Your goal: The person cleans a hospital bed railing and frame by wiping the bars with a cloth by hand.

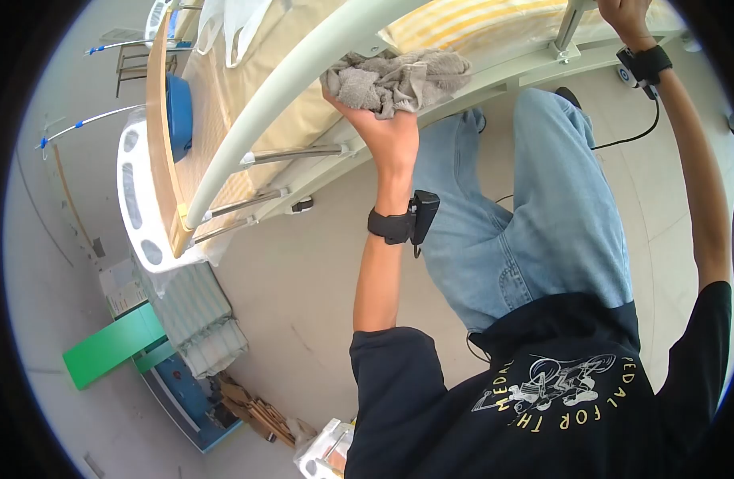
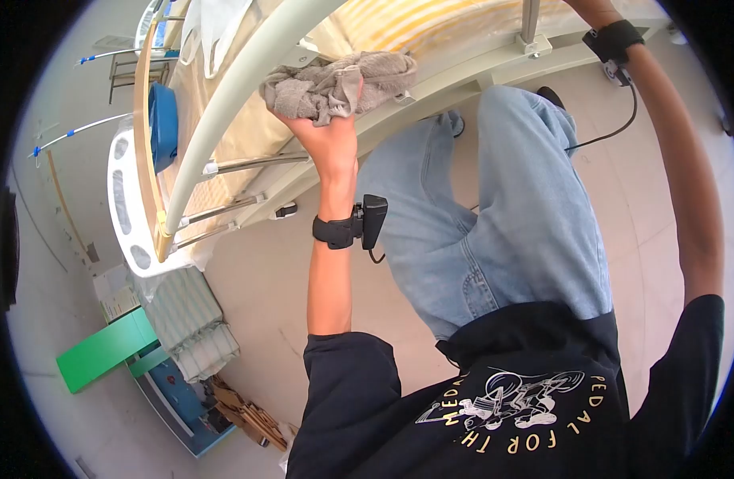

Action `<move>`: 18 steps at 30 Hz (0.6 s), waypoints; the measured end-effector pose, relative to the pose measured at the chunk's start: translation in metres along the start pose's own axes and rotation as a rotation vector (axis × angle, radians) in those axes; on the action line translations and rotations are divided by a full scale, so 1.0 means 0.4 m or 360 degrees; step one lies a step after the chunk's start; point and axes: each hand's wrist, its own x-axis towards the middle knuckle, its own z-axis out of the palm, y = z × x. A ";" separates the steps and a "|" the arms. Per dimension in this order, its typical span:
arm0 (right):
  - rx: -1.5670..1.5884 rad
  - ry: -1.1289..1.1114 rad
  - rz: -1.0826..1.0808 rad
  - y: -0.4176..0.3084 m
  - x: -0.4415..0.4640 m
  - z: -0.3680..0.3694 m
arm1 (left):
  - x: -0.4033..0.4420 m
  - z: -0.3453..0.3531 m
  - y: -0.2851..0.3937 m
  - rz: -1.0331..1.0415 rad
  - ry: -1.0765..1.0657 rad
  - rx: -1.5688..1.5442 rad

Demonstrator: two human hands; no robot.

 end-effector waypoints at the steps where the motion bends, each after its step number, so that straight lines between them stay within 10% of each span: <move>1: -0.0005 0.0000 -0.0023 0.001 0.000 -0.001 | 0.001 0.005 -0.005 -0.0053 -0.0032 0.0000; 12: 0.0026 0.0126 -0.0151 0.027 -0.003 0.023 | 0.035 0.017 -0.082 0.0224 -0.0073 0.0423; 18: 0.0068 0.0155 -0.0228 0.039 0.000 0.029 | -0.041 0.017 -0.167 -0.0178 -0.0171 0.0554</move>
